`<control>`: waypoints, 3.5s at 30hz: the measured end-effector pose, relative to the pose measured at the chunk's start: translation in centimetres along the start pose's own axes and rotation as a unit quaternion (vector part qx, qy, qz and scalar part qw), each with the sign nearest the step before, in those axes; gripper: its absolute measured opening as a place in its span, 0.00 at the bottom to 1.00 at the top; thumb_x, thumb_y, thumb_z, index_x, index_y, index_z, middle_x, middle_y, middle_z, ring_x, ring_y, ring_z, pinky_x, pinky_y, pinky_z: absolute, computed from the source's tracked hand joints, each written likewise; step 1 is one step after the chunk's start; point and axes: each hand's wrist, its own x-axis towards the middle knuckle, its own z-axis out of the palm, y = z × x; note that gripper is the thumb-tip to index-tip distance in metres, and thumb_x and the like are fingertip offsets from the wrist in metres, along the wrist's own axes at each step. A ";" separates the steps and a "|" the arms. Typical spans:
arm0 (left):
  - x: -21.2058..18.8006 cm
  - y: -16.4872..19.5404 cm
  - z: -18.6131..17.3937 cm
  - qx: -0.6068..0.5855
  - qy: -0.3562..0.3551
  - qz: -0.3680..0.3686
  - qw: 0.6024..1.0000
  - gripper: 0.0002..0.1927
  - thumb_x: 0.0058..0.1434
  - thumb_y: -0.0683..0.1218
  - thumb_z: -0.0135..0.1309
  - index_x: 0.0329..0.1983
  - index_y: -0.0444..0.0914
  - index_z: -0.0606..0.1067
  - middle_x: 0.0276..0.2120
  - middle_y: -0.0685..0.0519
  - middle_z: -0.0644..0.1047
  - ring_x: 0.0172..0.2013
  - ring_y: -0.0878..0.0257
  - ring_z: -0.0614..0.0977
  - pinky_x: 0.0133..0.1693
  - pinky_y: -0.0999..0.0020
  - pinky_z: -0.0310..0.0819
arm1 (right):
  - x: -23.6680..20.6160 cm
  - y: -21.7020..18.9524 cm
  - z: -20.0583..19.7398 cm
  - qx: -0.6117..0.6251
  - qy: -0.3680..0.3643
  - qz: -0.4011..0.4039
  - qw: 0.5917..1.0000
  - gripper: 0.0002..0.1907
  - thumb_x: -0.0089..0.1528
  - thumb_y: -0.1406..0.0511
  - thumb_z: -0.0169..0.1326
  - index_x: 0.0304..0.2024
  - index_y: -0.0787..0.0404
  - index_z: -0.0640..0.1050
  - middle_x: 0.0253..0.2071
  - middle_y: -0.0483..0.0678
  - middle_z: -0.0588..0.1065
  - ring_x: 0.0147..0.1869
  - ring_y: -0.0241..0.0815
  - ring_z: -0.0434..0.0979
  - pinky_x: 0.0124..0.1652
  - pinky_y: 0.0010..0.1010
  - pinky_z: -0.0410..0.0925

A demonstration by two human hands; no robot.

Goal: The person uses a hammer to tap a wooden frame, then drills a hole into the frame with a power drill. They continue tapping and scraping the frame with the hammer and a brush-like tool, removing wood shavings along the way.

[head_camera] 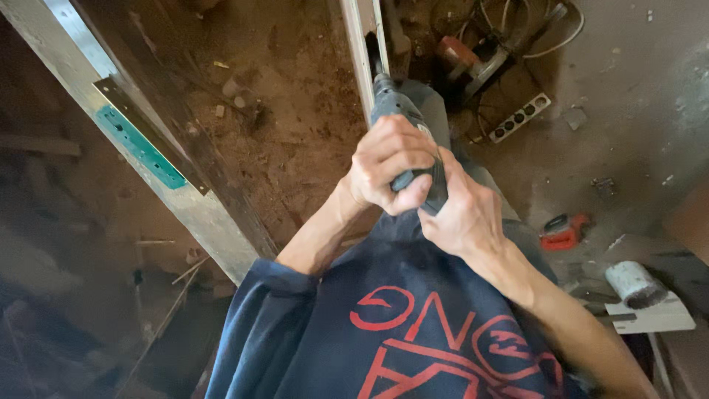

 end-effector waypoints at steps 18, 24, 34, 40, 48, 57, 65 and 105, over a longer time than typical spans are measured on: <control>-0.7 -1.6 -0.4 0.007 0.013 0.003 1.000 0.09 0.54 0.43 0.61 0.36 0.33 0.78 0.37 0.47 0.80 0.40 0.50 0.82 0.46 0.55 0.77 | 1.6 0.1 0.7 -0.016 -0.004 -0.011 1.000 0.36 0.54 0.65 0.64 0.65 0.62 0.68 0.40 0.61 0.80 0.40 0.61 0.83 0.38 0.47 0.76; -2.1 0.4 0.6 0.008 0.014 -0.040 0.999 0.08 0.53 0.42 0.60 0.36 0.34 0.78 0.38 0.47 0.80 0.41 0.50 0.81 0.48 0.54 0.77 | -0.2 0.1 -0.1 -0.039 -0.083 0.078 0.993 0.42 0.51 0.64 0.66 0.66 0.61 0.66 0.34 0.64 0.79 0.38 0.65 0.82 0.39 0.52 0.75; -0.4 1.3 0.3 -0.005 0.012 -0.008 1.000 0.08 0.55 0.43 0.60 0.35 0.33 0.78 0.36 0.46 0.80 0.39 0.50 0.82 0.45 0.56 0.77 | -0.8 -0.9 -1.5 -0.012 -0.034 0.029 0.999 0.38 0.53 0.63 0.64 0.65 0.62 0.67 0.43 0.63 0.80 0.42 0.64 0.82 0.40 0.50 0.75; 0.0 0.2 -1.0 0.010 0.020 -0.032 0.999 0.08 0.55 0.43 0.58 0.35 0.33 0.78 0.38 0.45 0.81 0.40 0.48 0.82 0.47 0.54 0.78 | 2.0 -2.7 -1.5 -0.056 -0.092 0.083 0.991 0.46 0.47 0.64 0.67 0.65 0.66 0.64 0.40 0.65 0.79 0.40 0.67 0.81 0.40 0.54 0.74; -1.5 3.7 -0.2 -0.016 0.044 -0.074 0.996 0.09 0.55 0.44 0.59 0.36 0.33 0.79 0.37 0.45 0.81 0.40 0.49 0.83 0.47 0.55 0.79 | -1.9 -3.6 -2.3 -0.046 -0.113 0.100 0.987 0.41 0.49 0.64 0.65 0.64 0.61 0.66 0.40 0.60 0.81 0.40 0.64 0.82 0.39 0.51 0.75; 0.0 0.3 -2.1 -0.004 0.038 -0.022 0.999 0.09 0.56 0.43 0.58 0.36 0.33 0.78 0.38 0.44 0.81 0.41 0.49 0.83 0.46 0.54 0.78 | 1.5 -3.6 -0.9 -0.075 -0.058 0.045 0.994 0.41 0.49 0.65 0.66 0.63 0.66 0.67 0.40 0.62 0.79 0.40 0.64 0.82 0.38 0.52 0.74; 0.5 1.4 -1.3 -0.008 0.044 0.016 0.999 0.09 0.55 0.44 0.59 0.35 0.32 0.78 0.37 0.44 0.80 0.40 0.49 0.82 0.44 0.54 0.77 | 0.2 -4.4 -2.6 -0.038 -0.005 -0.006 0.999 0.37 0.51 0.66 0.63 0.63 0.63 0.68 0.42 0.62 0.80 0.40 0.62 0.83 0.37 0.48 0.75; 2.6 -1.1 -0.7 0.003 -0.002 -0.013 1.000 0.10 0.55 0.45 0.58 0.36 0.33 0.78 0.37 0.46 0.80 0.40 0.50 0.83 0.46 0.55 0.78 | 3.4 -2.2 -2.9 -0.036 -0.069 0.102 0.992 0.37 0.50 0.63 0.66 0.62 0.60 0.72 0.34 0.64 0.80 0.39 0.66 0.81 0.41 0.52 0.74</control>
